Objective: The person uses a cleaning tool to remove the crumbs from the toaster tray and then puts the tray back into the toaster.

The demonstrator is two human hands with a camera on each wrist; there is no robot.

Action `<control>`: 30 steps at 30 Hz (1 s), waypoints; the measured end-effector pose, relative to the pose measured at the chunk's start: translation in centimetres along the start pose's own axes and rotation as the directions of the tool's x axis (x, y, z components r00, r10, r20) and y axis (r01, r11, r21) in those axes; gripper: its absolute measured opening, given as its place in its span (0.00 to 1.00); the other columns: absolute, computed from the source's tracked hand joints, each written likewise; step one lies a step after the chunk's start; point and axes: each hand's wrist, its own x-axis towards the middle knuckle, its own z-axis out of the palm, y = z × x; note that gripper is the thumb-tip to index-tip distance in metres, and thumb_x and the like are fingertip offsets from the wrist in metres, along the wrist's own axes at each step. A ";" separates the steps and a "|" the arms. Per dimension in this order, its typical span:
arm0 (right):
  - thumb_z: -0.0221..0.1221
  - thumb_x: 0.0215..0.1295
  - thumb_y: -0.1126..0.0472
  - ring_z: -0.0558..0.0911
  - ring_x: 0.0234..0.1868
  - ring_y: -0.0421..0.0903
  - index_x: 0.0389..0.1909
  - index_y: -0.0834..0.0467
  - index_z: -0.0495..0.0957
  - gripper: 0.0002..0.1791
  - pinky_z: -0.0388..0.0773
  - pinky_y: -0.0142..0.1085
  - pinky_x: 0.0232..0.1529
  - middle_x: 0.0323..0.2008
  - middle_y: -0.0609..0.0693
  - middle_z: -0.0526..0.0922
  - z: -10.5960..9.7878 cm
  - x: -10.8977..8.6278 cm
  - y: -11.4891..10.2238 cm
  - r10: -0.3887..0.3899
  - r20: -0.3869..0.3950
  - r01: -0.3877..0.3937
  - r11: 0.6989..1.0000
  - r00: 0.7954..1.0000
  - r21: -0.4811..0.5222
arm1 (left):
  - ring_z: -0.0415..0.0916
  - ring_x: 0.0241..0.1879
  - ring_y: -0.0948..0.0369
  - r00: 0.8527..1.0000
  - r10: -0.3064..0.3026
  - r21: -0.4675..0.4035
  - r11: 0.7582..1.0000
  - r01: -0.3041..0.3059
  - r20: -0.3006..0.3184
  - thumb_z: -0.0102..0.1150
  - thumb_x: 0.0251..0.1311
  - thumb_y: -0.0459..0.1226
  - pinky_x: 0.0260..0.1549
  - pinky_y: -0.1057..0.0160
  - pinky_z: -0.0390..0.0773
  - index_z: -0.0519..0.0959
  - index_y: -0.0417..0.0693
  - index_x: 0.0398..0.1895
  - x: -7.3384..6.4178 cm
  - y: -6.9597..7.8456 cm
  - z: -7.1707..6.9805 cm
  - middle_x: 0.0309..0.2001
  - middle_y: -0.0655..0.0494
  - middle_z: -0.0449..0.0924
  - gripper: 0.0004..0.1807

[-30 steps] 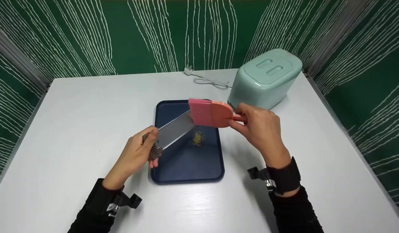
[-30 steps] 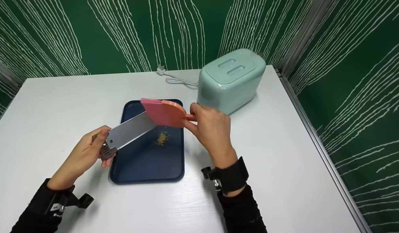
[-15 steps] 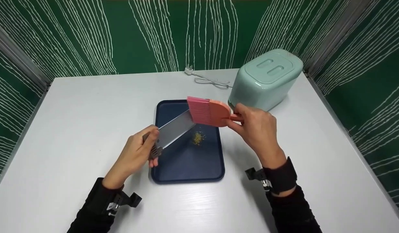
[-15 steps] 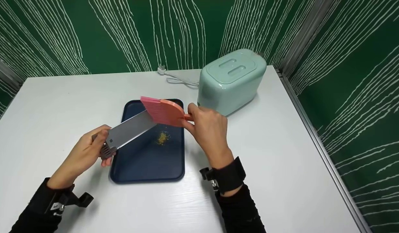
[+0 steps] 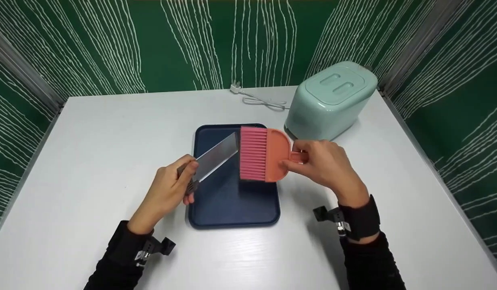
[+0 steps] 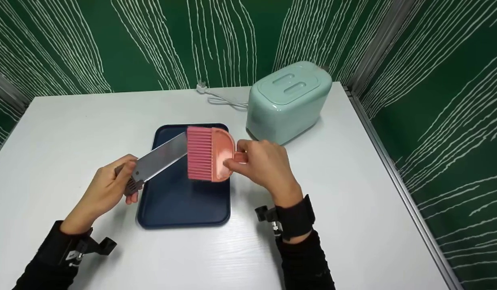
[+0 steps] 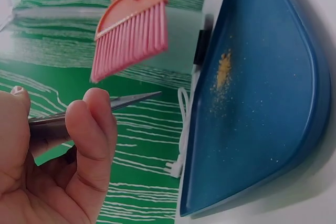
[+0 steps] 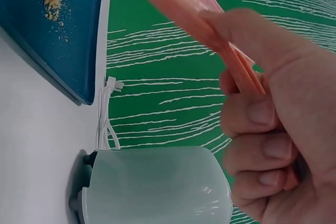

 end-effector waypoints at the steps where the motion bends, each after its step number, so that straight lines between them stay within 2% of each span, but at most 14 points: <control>1: 0.77 0.61 0.43 0.66 0.22 0.41 0.22 0.49 0.71 0.25 0.58 0.36 0.26 0.16 0.40 0.63 0.0 0.0 0.0 0.000 0.045 -0.001 1.000 0.999 0.022 | 0.79 0.11 0.58 1.000 0.005 0.005 1.000 -0.005 -0.004 0.48 0.86 0.45 0.14 0.58 0.82 0.80 0.52 0.41 0.0 0.0 0.0 0.13 0.55 0.79 0.14; 6: 0.75 0.64 0.42 0.66 0.21 0.38 0.21 0.49 0.72 0.25 0.59 0.32 0.25 0.16 0.38 0.63 0.4 0.2 -0.2 -0.029 0.225 0.002 0.993 0.974 0.121 | 0.79 0.11 0.61 0.998 0.048 0.053 0.998 -0.047 -0.026 0.50 0.85 0.45 0.13 0.60 0.82 0.81 0.51 0.44 -0.2 -0.1 0.1 0.15 0.54 0.79 0.13; 12: 0.74 0.64 0.40 0.67 0.22 0.39 0.19 0.48 0.71 0.26 0.60 0.32 0.26 0.15 0.37 0.63 1.5 0.3 -0.7 -0.047 0.321 -0.014 0.983 0.946 0.184 | 0.76 0.12 0.66 0.990 0.137 0.122 0.984 -0.133 -0.021 0.52 0.84 0.44 0.14 0.64 0.80 0.80 0.49 0.45 -0.4 0.3 0.5 0.17 0.58 0.77 0.11; 15: 0.74 0.64 0.40 0.66 0.22 0.39 0.20 0.48 0.70 0.26 0.59 0.32 0.26 0.15 0.37 0.62 1.9 0.4 -0.7 -0.045 0.333 -0.022 0.981 0.942 0.193 | 0.75 0.12 0.70 0.977 0.211 0.150 0.967 -0.208 -0.009 0.54 0.83 0.41 0.14 0.67 0.79 0.80 0.48 0.43 -0.5 0.5 0.6 0.16 0.61 0.75 0.09; 19: 0.73 0.66 0.42 0.67 0.21 0.39 0.20 0.48 0.71 0.25 0.61 0.33 0.26 0.15 0.38 0.62 2.1 0.5 -0.5 -0.028 0.303 -0.026 0.985 0.953 0.173 | 0.74 0.14 0.73 0.957 0.289 0.175 0.943 -0.284 0.001 0.54 0.83 0.44 0.14 0.69 0.77 0.79 0.49 0.42 -0.6 0.5 0.7 0.19 0.63 0.74 0.11; 24: 0.71 0.67 0.42 0.68 0.20 0.39 0.20 0.48 0.71 0.24 0.62 0.33 0.26 0.14 0.37 0.64 2.2 0.5 -0.2 -0.016 0.269 -0.025 0.988 0.963 0.150 | 0.72 0.15 0.76 0.940 0.342 0.227 0.915 -0.333 0.001 0.51 0.82 0.53 0.18 0.71 0.77 0.78 0.51 0.41 -0.8 0.4 0.8 0.22 0.64 0.73 0.18; 30: 0.69 0.69 0.42 0.69 0.20 0.39 0.21 0.49 0.75 0.22 0.63 0.33 0.25 0.16 0.38 0.66 2.0 0.5 0.3 0.018 0.261 -0.061 0.985 0.965 0.159 | 0.72 0.17 0.77 0.924 0.382 0.271 0.890 -0.366 -0.004 0.47 0.80 0.59 0.20 0.71 0.77 0.79 0.50 0.42 -0.7 0.3 1.1 0.25 0.61 0.72 0.23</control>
